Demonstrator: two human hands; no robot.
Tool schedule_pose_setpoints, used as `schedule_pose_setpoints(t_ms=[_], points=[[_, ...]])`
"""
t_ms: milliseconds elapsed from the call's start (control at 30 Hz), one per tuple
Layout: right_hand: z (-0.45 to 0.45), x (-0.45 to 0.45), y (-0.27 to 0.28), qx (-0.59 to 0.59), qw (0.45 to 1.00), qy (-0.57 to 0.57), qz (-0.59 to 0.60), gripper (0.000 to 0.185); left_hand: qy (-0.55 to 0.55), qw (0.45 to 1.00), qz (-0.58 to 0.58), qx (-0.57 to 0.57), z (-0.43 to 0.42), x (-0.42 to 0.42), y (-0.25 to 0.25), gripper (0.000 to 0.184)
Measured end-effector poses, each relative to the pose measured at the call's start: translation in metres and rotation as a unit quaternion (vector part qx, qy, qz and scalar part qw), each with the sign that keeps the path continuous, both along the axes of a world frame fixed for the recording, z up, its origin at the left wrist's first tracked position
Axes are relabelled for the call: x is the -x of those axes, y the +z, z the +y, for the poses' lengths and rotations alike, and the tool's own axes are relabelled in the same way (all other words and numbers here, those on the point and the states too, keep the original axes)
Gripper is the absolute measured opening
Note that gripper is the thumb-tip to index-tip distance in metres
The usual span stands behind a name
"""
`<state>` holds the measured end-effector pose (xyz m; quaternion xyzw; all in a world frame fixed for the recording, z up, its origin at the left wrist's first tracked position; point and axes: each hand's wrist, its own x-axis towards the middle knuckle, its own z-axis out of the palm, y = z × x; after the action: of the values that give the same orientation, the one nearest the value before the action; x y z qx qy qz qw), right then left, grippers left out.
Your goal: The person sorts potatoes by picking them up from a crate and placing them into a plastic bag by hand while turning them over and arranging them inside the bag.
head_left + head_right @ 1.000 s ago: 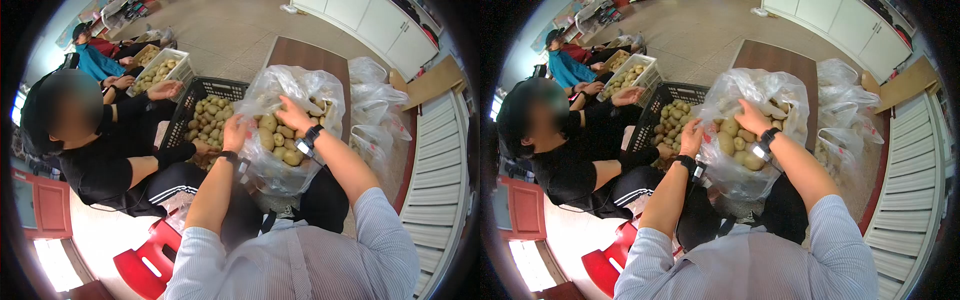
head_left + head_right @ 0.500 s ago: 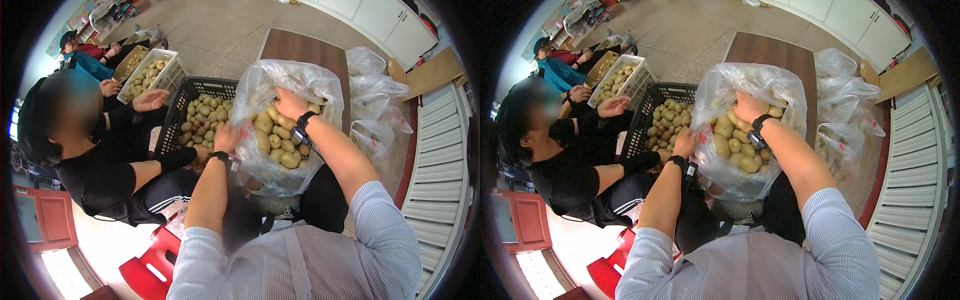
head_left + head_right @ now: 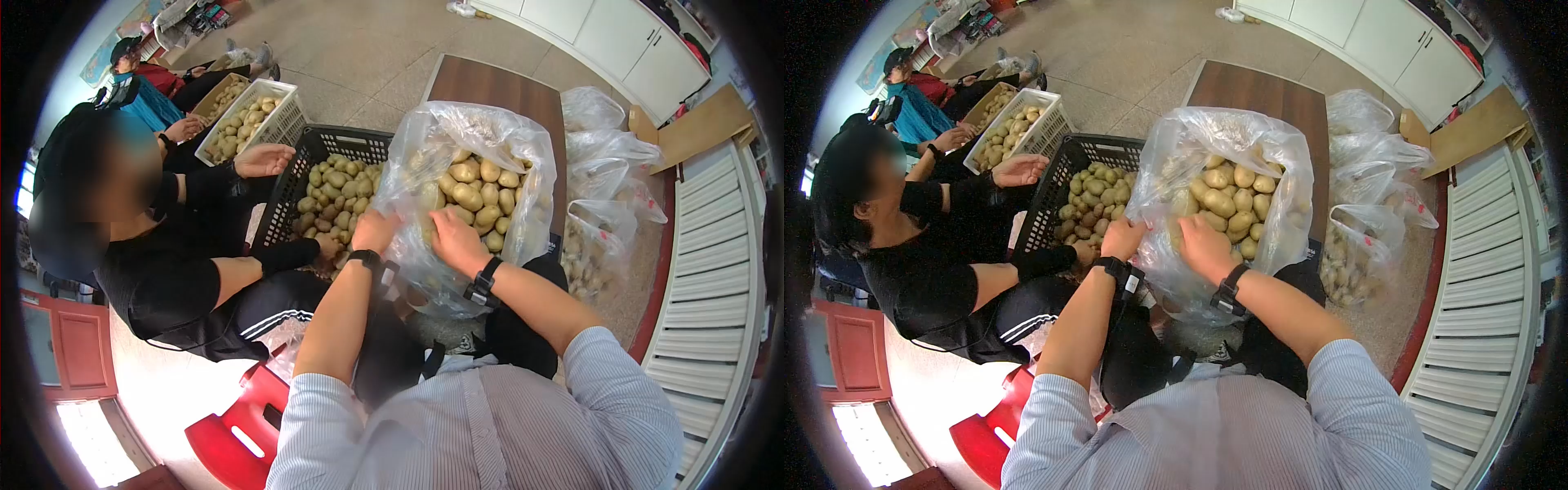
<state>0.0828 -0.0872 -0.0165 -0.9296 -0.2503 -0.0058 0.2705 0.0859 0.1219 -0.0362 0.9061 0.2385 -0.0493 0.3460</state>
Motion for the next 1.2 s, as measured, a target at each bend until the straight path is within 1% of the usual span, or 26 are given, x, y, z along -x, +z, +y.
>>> schedule_pose_setpoints(t_ms=[33, 67, 133, 167, 233, 267, 300, 333, 367, 400, 467, 533, 567, 600, 667, 733, 767, 833, 867, 900, 967, 1000, 1033, 1100, 1133, 1200], points=[[0.002, 0.003, 0.003, 0.001, 1.000, 0.000, -0.003, 0.034, -0.013, 0.999, 0.022, 0.028, -0.002, 0.001, -0.004, 0.040], [0.003, 0.006, 0.005, 0.012, 1.000, -0.005, 0.004, 0.036, -0.012, 0.999, 0.020, 0.029, -0.005, 0.002, -0.008, 0.040], [0.006, 0.012, 0.009, 0.025, 1.000, -0.007, 0.007, 0.037, -0.038, 0.998, -0.049, 0.004, -0.013, 0.004, -0.010, 0.041], [0.008, 0.014, 0.011, 0.008, 1.000, -0.003, -0.013, 0.039, -0.035, 0.998, -0.052, 0.005, -0.017, 0.005, -0.011, 0.041], [0.011, 0.013, 0.014, -0.009, 0.999, 0.001, -0.035, 0.041, -0.020, 0.989, -0.145, 0.021, -0.027, 0.009, 0.010, 0.040], [0.012, 0.012, 0.014, -0.035, 0.998, 0.007, -0.043, 0.042, -0.020, 0.989, -0.147, 0.021, -0.032, 0.011, 0.022, 0.040], [0.013, 0.012, 0.014, -0.061, 0.997, 0.012, -0.050, 0.043, -0.005, 0.987, -0.148, 0.068, -0.038, 0.015, 0.041, 0.044], [0.014, 0.007, 0.008, -0.061, 0.997, 0.011, -0.051, 0.043, 0.010, 0.982, -0.149, 0.115, -0.042, 0.017, 0.050, 0.048], [0.016, 0.000, 0.002, -0.042, 0.997, 0.029, -0.065, 0.042, 0.009, 0.982, -0.149, 0.115, -0.044, 0.018, 0.049, 0.048], [0.017, -0.006, -0.005, -0.023, 0.996, 0.047, -0.078, 0.040, -0.023, 0.981, -0.149, 0.125, -0.045, 0.017, 0.044, 0.045], [0.020, -0.017, -0.017, -0.025, 0.994, 0.062, -0.090, 0.037, -0.053, 0.978, -0.151, 0.135, -0.045, 0.014, 0.032, 0.043], [0.025, -0.020, -0.010, -0.027, 0.991, 0.078, -0.102, 0.034, -0.132, 0.963, -0.227, 0.066, -0.043, 0.011, 0.021, 0.038], [0.026, -0.020, -0.008, 0.002, 0.996, 0.061, -0.065, 0.033, -0.132, 0.963, -0.226, 0.065, -0.041, 0.008, 0.015, 0.038], [0.027, -0.020, -0.006, 0.032, 0.998, 0.044, -0.026, 0.032, -0.147, 0.965, -0.203, 0.072, -0.038, 0.005, 0.012, 0.036], [0.028, -0.019, -0.004, 0.013, 0.998, 0.049, -0.035, 0.033, -0.163, 0.968, -0.176, 0.080, -0.032, -0.002, 0.005, 0.034], [0.025, -0.018, -0.008, -0.005, 0.998, 0.053, -0.044, 0.034, -0.208, 0.966, -0.153, 0.021, -0.025, -0.012, -0.002, 0.032], [0.022, -0.015, -0.011, -0.023, 0.996, 0.059, -0.065, 0.037, -0.211, 0.966, -0.149, 0.023, -0.020, -0.014, -0.006, 0.032], [0.013, -0.010, -0.017, -0.039, 0.994, 0.061, -0.082, 0.039, -0.252, 0.947, -0.193, -0.049, -0.014, -0.015, -0.008, 0.035], [0.008, -0.007, -0.020, -0.051, 0.995, 0.057, -0.056, 0.043, -0.173, 0.977, -0.120, -0.038, -0.015, -0.017, -0.009, 0.038], [0.004, -0.004, -0.021, -0.063, 0.996, 0.052, -0.031, 0.047, -0.176, 0.977, -0.117, -0.037, -0.013, -0.018, -0.016, 0.038], [-0.004, 0.006, -0.024, -0.059, 0.997, 0.046, -0.032, 0.049, -0.129, 0.973, -0.045, -0.184, -0.006, -0.017, -0.028, 0.044], [-0.006, 0.010, -0.021, -0.055, 0.997, 0.042, -0.038, 0.052, -0.118, 0.974, 0.000, -0.193, -0.003, -0.020, -0.030, 0.047], [-0.008, 0.013, -0.017, -0.055, 0.997, 0.040, -0.037, 0.052, -0.120, 0.974, 0.000, -0.193, -0.004, -0.019, -0.032, 0.047], [-0.009, 0.017, -0.012, -0.036, 0.998, 0.046, -0.003, 0.059, -0.109, 0.970, 0.036, -0.213, -0.005, -0.016, -0.033, 0.048], [-0.009, 0.017, -0.011, -0.038, 0.998, 0.045, -0.002, 0.059, -0.110, 0.970, 0.037, -0.214, -0.005, -0.016, -0.032, 0.048], [-0.008, 0.016, -0.010, -0.005, 0.999, 0.047, -0.018, 0.059, -0.107, 0.966, 0.076, -0.222, -0.009, -0.017, -0.023, 0.047]])
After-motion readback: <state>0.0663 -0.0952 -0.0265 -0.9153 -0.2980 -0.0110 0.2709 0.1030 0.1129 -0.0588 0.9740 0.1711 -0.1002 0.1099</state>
